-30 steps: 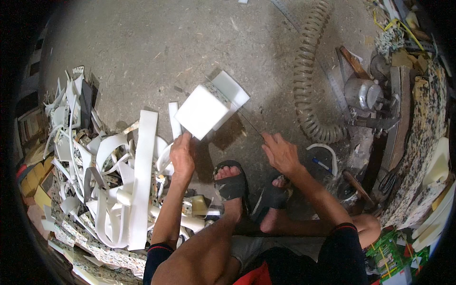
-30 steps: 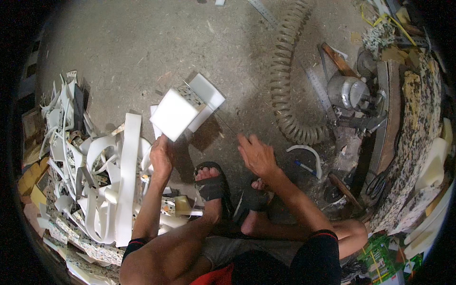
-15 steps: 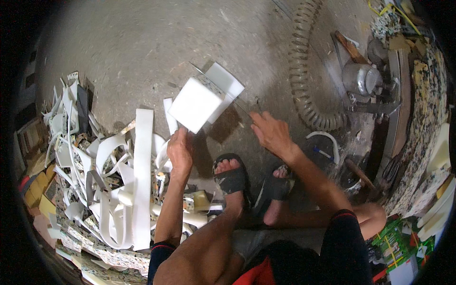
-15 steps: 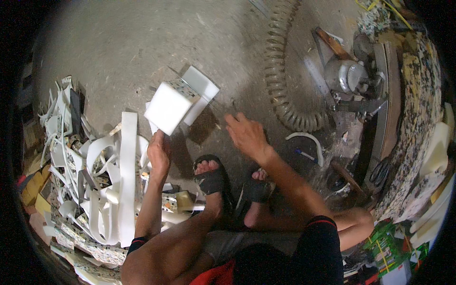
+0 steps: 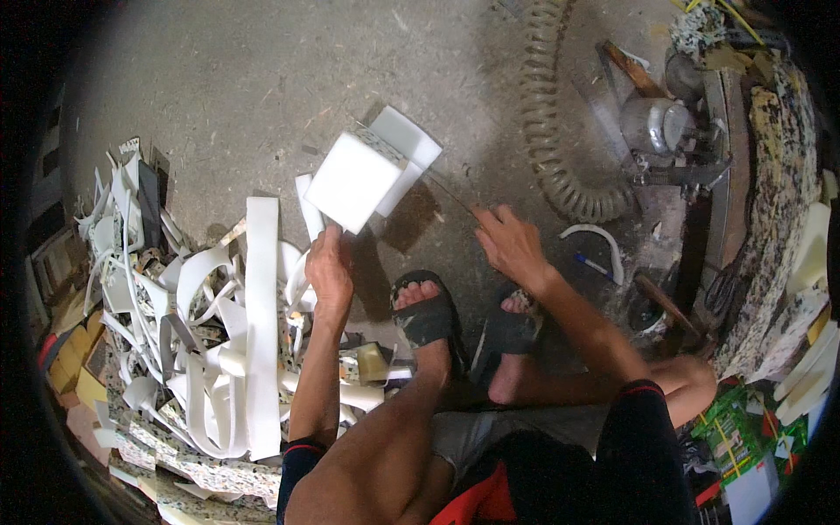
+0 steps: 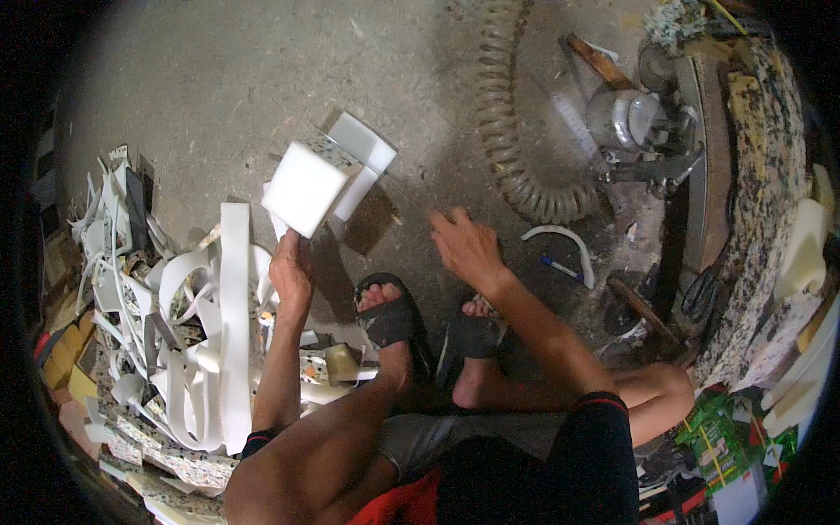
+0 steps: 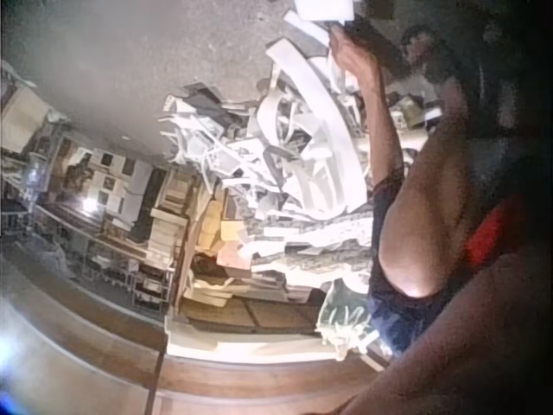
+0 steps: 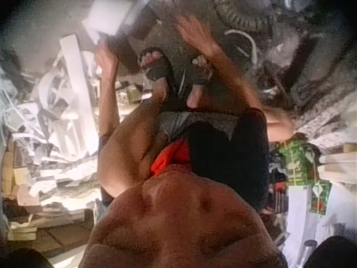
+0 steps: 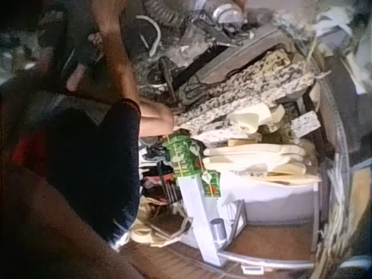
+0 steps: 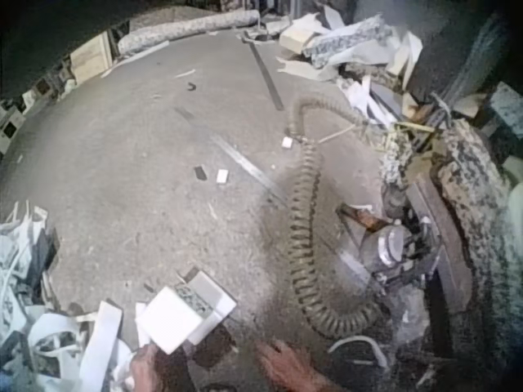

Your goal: The person sits on the floor and assembles small rectangular blocks by applying adhesive and pressing them together. The person uses a spray gun to apply adhesive to the block surfaces and then joins them to form a larger composite block.

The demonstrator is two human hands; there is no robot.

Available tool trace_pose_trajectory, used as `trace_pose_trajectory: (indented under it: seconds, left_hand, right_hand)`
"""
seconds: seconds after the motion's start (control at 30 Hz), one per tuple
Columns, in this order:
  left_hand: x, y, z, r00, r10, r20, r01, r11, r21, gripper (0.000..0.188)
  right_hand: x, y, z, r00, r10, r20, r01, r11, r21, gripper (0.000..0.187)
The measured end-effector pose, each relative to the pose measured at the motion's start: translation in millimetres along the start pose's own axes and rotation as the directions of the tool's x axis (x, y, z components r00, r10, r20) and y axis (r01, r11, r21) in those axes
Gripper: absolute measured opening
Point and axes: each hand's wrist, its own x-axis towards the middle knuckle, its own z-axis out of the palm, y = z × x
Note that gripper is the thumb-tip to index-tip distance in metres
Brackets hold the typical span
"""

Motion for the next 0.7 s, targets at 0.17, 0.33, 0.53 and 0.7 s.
trace_pose_trajectory:
  seconds: [0.17, 0.33, 0.53, 0.7]
  left_hand:
    - [-2, 2, -2, 0.999, -0.013, -0.035, 0.011, 0.998, -0.061, 0.016]
    - [-15, 1, -9, 0.994, -0.049, -0.1, 0.043, 0.997, -0.062, 0.009]
    - [-54, 9, -27, 0.982, -0.1, -0.157, 0.063, 0.972, -0.225, 0.017]
    - [-71, 14, -37, 0.981, -0.117, -0.153, 0.069, 0.954, -0.291, 0.016]
  right_hand:
    - [-89, 39, 3, 0.986, 0.158, 0.054, -0.157, 0.987, -0.026, 0.033]
    - [-130, 47, -24, 0.998, 0.057, -0.04, -0.056, 0.998, 0.023, 0.035]
    - [17, -39, -33, 0.933, 0.227, -0.279, -0.05, 0.85, 0.525, 0.042]
    - [96, -86, -30, 0.915, 0.345, 0.209, -0.302, 0.242, 0.922, 0.047]
